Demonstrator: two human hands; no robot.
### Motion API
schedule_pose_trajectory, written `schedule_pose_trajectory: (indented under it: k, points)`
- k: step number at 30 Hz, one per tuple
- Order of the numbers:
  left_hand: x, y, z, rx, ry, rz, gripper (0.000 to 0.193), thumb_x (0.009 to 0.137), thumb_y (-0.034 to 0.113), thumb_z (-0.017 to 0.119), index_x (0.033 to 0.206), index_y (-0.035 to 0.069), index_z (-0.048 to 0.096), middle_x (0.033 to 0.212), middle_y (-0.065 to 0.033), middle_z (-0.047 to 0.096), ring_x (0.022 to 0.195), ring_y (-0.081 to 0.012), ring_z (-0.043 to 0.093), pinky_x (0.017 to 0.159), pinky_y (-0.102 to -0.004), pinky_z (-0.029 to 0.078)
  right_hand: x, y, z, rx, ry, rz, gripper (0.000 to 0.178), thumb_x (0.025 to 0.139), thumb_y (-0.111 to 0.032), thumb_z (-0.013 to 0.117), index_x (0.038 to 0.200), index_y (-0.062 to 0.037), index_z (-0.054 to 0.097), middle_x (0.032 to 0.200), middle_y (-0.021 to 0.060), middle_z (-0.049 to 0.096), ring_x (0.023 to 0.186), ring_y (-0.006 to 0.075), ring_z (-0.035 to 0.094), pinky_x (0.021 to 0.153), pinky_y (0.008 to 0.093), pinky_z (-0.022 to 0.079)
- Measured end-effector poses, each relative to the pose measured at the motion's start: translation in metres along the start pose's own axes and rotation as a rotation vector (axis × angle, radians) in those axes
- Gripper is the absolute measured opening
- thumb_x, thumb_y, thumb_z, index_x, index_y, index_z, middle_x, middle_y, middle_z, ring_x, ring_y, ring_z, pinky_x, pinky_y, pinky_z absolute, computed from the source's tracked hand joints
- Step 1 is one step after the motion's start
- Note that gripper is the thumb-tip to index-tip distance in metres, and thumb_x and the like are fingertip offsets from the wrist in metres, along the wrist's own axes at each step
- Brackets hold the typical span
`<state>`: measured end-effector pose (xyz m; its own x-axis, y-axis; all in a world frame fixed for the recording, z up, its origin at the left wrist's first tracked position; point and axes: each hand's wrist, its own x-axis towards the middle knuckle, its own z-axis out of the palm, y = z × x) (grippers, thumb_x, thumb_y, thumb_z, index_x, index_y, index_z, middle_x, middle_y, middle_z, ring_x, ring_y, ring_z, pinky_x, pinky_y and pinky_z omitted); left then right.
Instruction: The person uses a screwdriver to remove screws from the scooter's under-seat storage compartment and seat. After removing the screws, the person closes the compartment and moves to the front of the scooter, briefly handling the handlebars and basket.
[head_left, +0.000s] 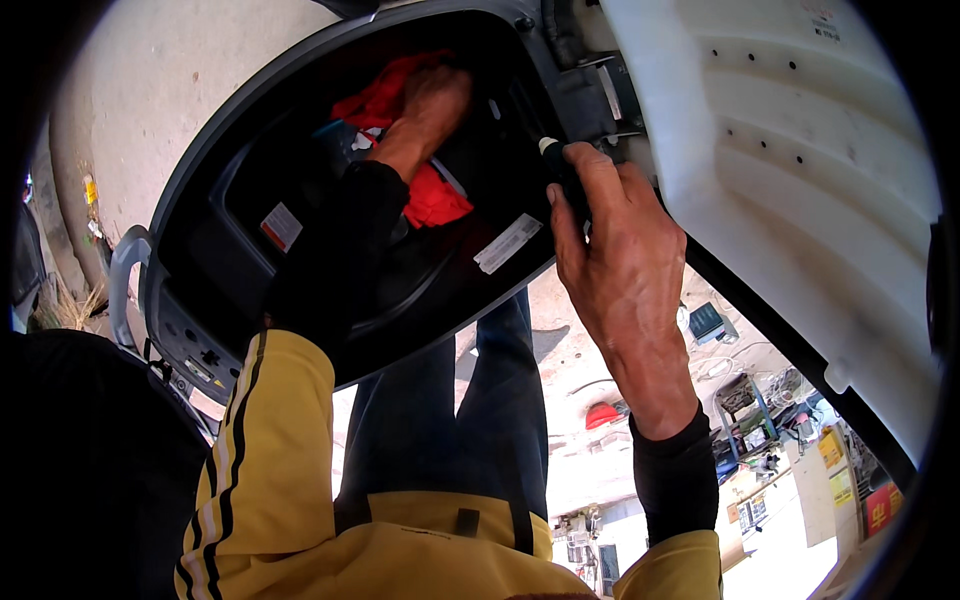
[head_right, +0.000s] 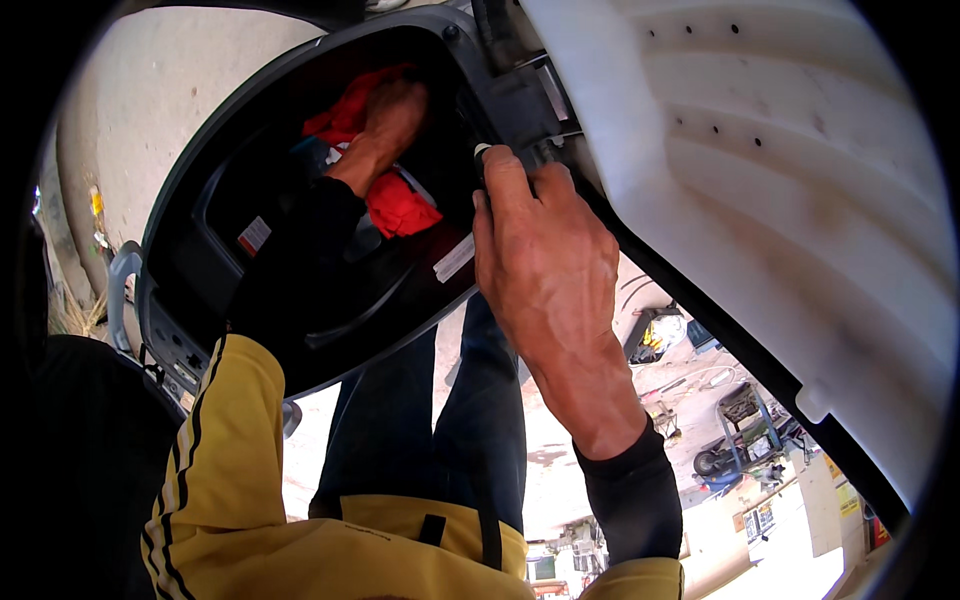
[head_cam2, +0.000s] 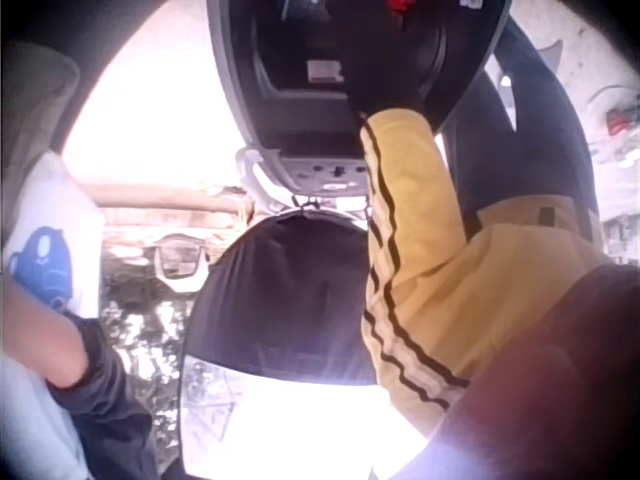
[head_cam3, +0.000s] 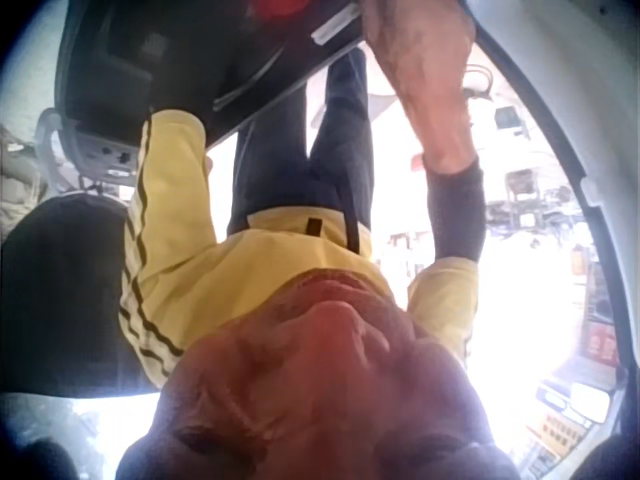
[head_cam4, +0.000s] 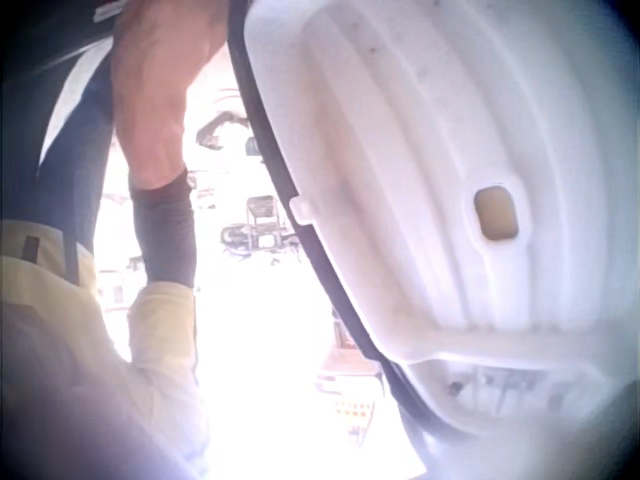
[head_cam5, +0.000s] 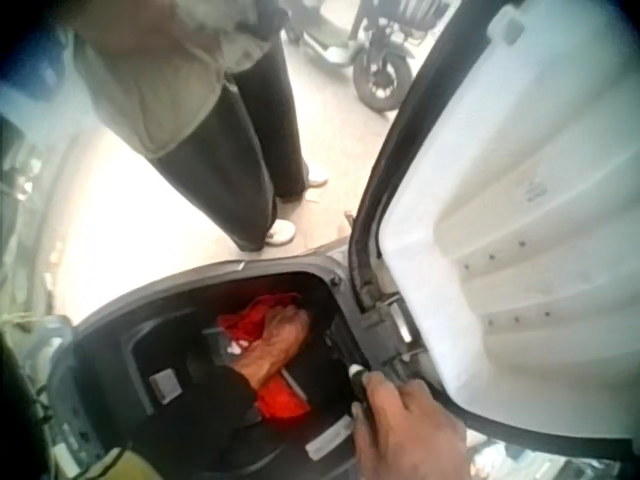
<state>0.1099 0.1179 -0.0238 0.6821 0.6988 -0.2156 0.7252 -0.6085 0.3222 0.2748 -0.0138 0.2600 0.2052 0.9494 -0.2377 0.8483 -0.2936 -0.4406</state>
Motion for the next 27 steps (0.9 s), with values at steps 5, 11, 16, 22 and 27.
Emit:
schedule_pose_trajectory:
  k: [5,11,16,22,27]
  points:
    - [-0.007,-0.008,0.024,-0.057,0.275,0.036,0.018,0.087,0.021,0.072,0.099,0.008,0.075,0.085,-0.0174,0.072,0.082,-0.0378,0.071,0.075,-0.0531,0.057,0.011,-0.005,0.007,0.007,-0.003,-0.008,0.029,0.096,-0.014,0.070,0.124,-0.0101,0.063,0.093,0.0173,0.062,0.075,0.0386,0.068,0.066,0.0477,0.055]
    - [-0.003,-0.005,0.027,-0.126,0.244,-0.048,0.011,0.087,0.010,0.065,0.094,0.008,0.073,0.090,-0.0173,0.073,0.086,-0.0393,0.072,0.076,-0.0516,0.059,0.026,-0.017,0.009,-0.069,-0.028,-0.025,0.031,0.093,-0.010,0.075,0.124,-0.0102,0.068,0.098,0.0154,0.070,0.073,0.0350,0.071,0.065,0.0418,0.056]
    - [0.005,-0.004,0.005,-0.103,0.058,-0.133,0.015,0.087,0.011,0.065,0.097,0.008,0.075,0.093,-0.0191,0.075,0.090,-0.0393,0.074,0.078,-0.0507,0.060,0.036,-0.026,0.010,-0.077,-0.051,-0.027,0.031,0.094,-0.011,0.074,0.124,-0.0110,0.067,0.097,0.0160,0.067,0.076,0.0366,0.070,0.066,0.0448,0.056]
    - [0.006,-0.006,0.002,-0.129,0.043,-0.228,0.020,0.087,0.011,0.064,0.103,0.008,0.075,0.092,-0.0191,0.075,0.090,-0.0395,0.073,0.079,-0.0529,0.059,0.045,-0.037,0.013,-0.064,-0.096,-0.023,0.029,0.096,-0.013,0.069,0.125,-0.0121,0.064,0.097,0.0185,0.064,0.082,0.0410,0.069,0.070,0.0501,0.056]
    - [-0.008,-0.015,0.033,-0.150,0.223,-0.154,0.024,0.084,0.010,0.066,0.106,0.009,0.074,0.094,-0.0185,0.075,0.085,-0.0396,0.072,0.074,-0.0537,0.057,0.050,-0.040,0.015,-0.064,-0.097,-0.033,0.028,0.096,-0.011,0.069,0.123,-0.0112,0.065,0.098,0.0185,0.065,0.082,0.0413,0.069,0.071,0.0497,0.057]
